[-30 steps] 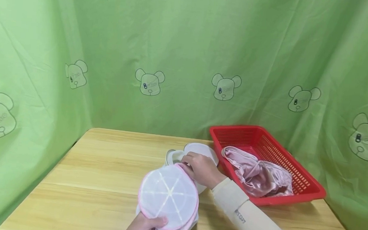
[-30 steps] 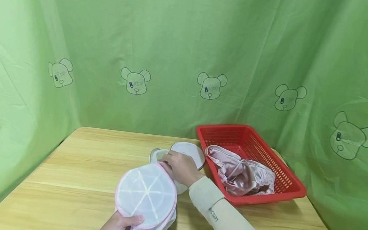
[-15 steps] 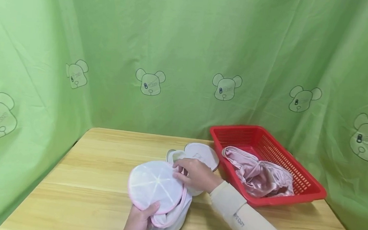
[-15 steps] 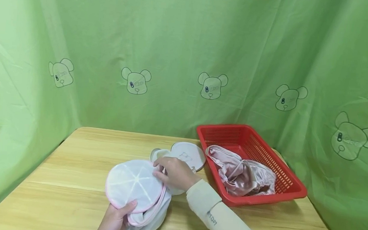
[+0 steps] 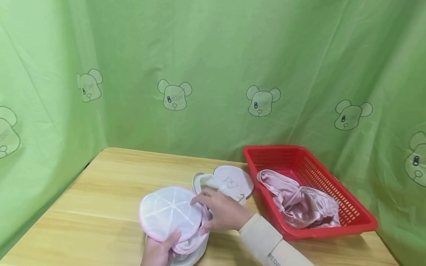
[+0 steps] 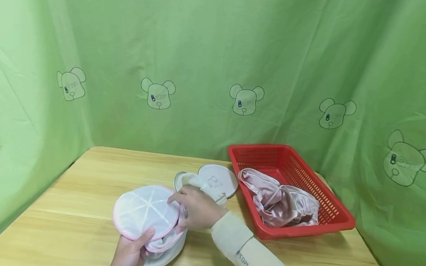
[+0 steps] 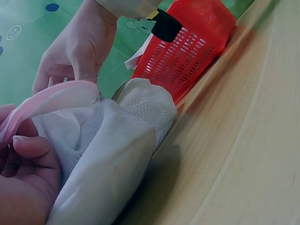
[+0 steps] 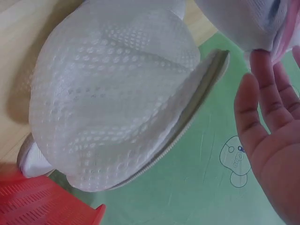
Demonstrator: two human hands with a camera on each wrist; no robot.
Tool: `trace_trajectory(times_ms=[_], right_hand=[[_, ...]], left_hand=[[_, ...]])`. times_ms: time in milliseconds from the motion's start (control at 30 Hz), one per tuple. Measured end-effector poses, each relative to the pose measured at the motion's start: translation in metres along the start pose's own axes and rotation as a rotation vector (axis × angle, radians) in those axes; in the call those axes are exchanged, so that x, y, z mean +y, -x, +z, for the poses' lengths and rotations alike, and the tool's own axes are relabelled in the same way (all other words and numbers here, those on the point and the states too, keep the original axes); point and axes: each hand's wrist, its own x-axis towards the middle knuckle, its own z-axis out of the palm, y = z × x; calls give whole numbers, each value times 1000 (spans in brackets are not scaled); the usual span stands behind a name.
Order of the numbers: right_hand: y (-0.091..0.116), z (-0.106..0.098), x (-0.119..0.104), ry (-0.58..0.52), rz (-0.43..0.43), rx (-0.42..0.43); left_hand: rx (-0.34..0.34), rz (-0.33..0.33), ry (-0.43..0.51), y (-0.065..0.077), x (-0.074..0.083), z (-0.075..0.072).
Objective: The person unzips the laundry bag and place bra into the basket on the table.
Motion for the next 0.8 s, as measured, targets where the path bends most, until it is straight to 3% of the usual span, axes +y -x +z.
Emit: trace_trajectory(times_ms=[233,433,633,800], right_hand=[[-1,6,1,59,-52,85],[-1,6,3,46,-88,150],[-4,5,5,-78,-63,206],[-7,4,6,-185,-28,252]], left_hand=[[19,24,-20,1,1,0],[25,24,-15,1,2,-4],[30,50,-2,-3,2,-6],[114,8,86,-6,3,-7]])
